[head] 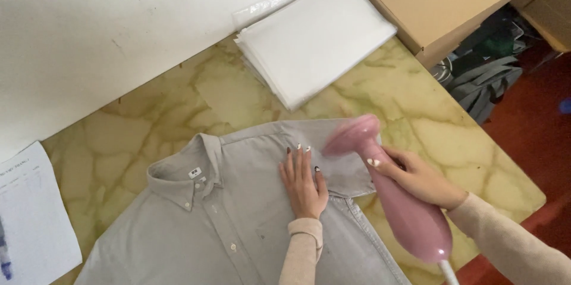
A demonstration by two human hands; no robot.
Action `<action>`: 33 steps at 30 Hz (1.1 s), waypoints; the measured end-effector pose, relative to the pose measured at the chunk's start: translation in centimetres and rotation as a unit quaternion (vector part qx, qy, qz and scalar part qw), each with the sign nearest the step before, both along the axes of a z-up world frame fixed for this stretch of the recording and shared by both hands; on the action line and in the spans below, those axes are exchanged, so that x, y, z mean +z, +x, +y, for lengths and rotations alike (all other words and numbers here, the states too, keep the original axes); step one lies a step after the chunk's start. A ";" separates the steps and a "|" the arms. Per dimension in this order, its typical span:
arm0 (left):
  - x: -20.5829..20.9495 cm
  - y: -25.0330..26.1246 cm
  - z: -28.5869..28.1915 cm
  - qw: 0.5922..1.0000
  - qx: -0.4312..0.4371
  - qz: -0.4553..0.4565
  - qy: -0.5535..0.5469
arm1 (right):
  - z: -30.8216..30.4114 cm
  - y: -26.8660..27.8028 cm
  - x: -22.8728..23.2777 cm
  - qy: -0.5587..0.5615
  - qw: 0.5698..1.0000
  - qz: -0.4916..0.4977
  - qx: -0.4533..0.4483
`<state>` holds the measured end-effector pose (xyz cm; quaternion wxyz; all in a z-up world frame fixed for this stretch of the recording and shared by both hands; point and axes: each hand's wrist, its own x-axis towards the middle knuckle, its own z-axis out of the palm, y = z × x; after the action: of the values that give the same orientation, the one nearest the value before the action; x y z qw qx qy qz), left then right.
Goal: Using a handheld garment steamer to remove wrinkles from a short-sleeved shirt laid out on a table.
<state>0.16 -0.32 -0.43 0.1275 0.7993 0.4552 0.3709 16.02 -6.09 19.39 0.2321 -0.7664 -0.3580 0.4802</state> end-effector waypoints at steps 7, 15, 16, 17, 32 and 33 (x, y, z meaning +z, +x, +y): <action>1.8 0.0 -0.2 0.996 -0.046 0.070 -0.006 | -4.6 0.8 0.8 -0.120 0.986 0.041 -0.107; 1.9 0.3 -0.2 0.992 -0.062 0.113 -0.005 | -2.5 1.3 -0.1 -0.063 0.997 -0.016 -0.045; 2.0 0.2 -0.2 0.992 -0.059 0.113 -0.005 | -1.8 1.0 0.0 -0.063 0.997 -0.016 -0.042; 2.0 0.2 -0.1 0.992 -0.064 0.113 -0.003 | -1.0 0.8 0.0 -0.060 0.996 -0.022 -0.055; 0.4 0.2 0.1 0.995 -0.062 0.060 -0.056 | -3.7 0.2 2.9 -0.122 0.986 -0.004 -0.113; -0.1 0.1 0.3 0.993 -0.070 0.026 -0.096 | -4.2 0.0 3.2 -0.152 0.983 -0.043 -0.090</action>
<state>0.25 -0.02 -0.49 0.2171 0.8229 0.4346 0.2947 16.05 -10.31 22.56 0.1396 -0.8418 -0.2200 0.4727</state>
